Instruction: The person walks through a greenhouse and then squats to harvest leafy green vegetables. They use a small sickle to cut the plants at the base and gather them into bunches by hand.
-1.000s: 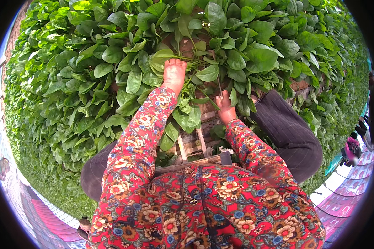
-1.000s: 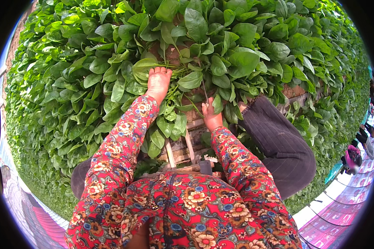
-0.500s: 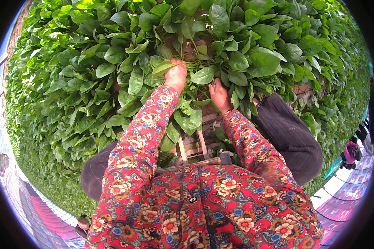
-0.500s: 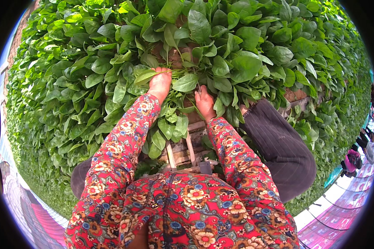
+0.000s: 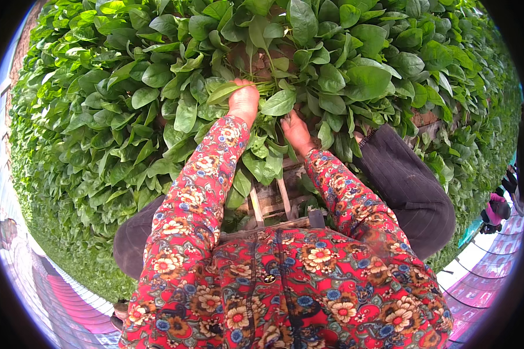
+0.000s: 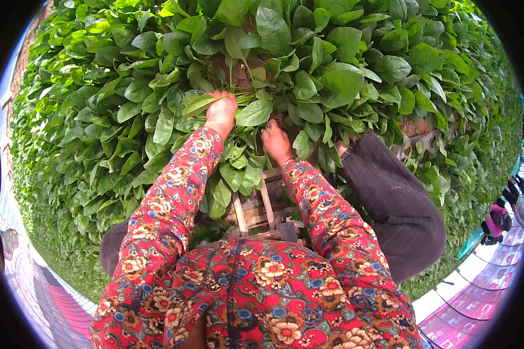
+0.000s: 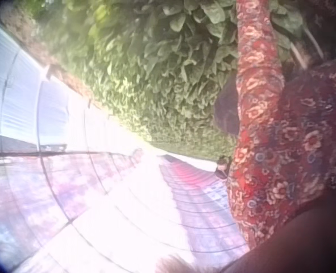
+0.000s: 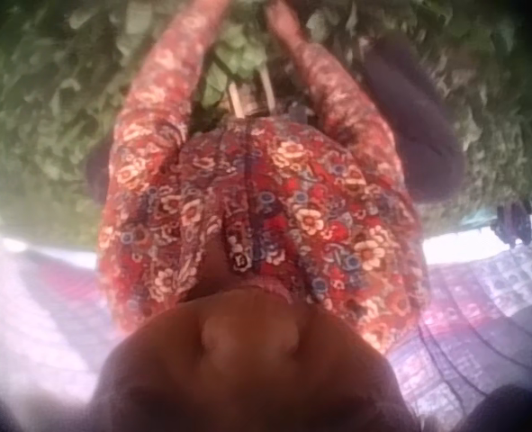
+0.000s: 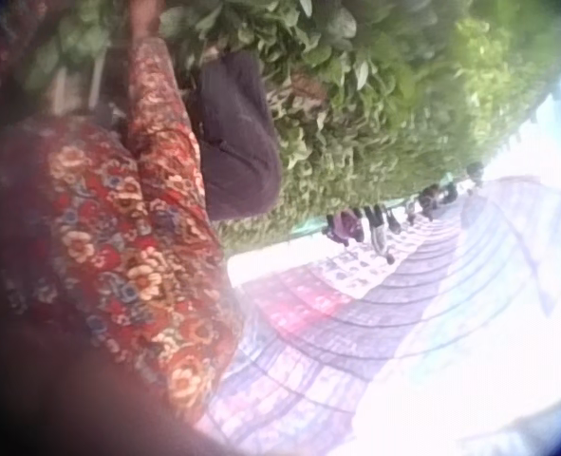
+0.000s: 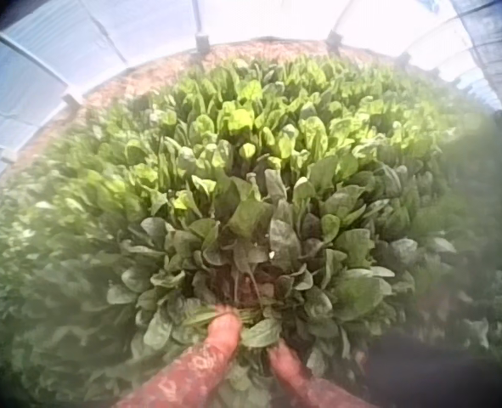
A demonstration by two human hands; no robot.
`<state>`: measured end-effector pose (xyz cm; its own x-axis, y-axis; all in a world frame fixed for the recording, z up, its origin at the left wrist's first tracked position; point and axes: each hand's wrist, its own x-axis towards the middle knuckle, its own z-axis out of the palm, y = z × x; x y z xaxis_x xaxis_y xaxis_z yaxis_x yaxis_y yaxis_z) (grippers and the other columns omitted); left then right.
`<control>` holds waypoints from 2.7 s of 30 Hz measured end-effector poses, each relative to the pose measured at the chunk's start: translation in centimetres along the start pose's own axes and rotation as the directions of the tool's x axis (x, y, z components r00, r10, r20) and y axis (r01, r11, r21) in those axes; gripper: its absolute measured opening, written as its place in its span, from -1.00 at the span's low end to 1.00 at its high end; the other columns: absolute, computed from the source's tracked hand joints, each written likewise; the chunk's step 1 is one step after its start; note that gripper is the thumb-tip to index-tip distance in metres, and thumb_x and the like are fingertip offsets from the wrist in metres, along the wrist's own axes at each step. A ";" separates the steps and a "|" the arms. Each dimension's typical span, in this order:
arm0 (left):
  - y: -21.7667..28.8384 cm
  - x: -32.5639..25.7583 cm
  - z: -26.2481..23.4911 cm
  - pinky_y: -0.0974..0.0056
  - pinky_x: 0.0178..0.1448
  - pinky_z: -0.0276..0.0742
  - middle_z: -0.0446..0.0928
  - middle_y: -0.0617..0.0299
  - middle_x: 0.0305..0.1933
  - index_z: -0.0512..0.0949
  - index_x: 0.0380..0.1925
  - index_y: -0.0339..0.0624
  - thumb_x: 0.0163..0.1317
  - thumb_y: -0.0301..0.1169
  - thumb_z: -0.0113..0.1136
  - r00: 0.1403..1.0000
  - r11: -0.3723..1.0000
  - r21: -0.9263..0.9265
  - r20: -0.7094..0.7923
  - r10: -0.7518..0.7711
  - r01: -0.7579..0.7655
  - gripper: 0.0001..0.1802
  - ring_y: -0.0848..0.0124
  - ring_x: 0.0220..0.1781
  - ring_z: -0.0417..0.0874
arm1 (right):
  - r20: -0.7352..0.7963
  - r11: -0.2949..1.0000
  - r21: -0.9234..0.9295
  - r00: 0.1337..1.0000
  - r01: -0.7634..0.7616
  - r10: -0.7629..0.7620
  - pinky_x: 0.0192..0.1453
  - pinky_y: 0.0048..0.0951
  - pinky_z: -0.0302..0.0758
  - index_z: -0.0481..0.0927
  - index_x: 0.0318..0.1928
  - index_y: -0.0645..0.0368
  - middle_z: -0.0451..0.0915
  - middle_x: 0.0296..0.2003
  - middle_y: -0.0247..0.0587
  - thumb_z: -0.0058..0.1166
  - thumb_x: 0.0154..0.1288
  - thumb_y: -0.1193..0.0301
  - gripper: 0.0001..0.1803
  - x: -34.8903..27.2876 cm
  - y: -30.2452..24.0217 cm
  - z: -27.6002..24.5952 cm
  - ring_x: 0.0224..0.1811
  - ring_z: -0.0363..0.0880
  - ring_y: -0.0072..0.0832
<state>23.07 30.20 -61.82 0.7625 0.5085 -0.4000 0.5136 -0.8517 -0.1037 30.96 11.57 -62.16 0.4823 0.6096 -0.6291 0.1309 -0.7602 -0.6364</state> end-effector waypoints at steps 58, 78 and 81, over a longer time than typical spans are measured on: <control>-4.7 0.3 -0.2 -0.03 0.03 0.49 0.62 -0.01 -0.17 0.56 -0.22 -0.11 0.01 -0.35 0.17 0.969 0.813 -0.540 0.220 -0.113 0.217 -0.72 0.04 -0.04 0.62 | -0.248 0.863 -0.440 0.891 0.246 -0.381 -0.04 -0.16 0.49 0.39 0.12 0.24 0.57 -0.16 0.15 0.06 0.34 0.23 -0.55 -5.4 3.6 -3.7 -0.13 0.55 0.05; -0.2 -5.1 -0.9 0.03 0.10 0.35 0.55 0.08 -0.11 0.57 -0.09 0.07 0.11 -0.40 0.03 0.994 0.951 -0.306 -0.110 0.003 -0.037 -0.67 0.17 0.03 0.53 | -0.105 0.999 -0.005 0.994 0.039 -0.040 -0.04 -0.23 0.49 0.41 0.10 0.34 0.62 -0.22 0.05 0.06 0.35 0.20 -0.51 -1.7 4.2 -3.6 -0.18 0.59 -0.09; -0.1 -5.0 -0.9 0.02 0.12 0.34 0.54 0.08 -0.12 0.56 -0.08 0.07 0.11 -0.40 0.03 0.988 0.961 -0.272 -0.154 0.012 -0.054 -0.66 0.16 0.03 0.53 | 0.131 0.997 0.071 0.990 0.031 -0.040 -0.03 -0.17 0.50 0.43 0.06 0.28 0.63 -0.25 0.10 0.05 0.33 0.17 -0.53 0.3 4.1 -3.4 -0.15 0.61 -0.04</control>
<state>19.50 27.86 -59.00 0.8199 0.5118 -0.2566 0.5595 -0.8113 0.1697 34.63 7.88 -63.42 0.3585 0.6641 -0.6561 0.0841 -0.7229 -0.6858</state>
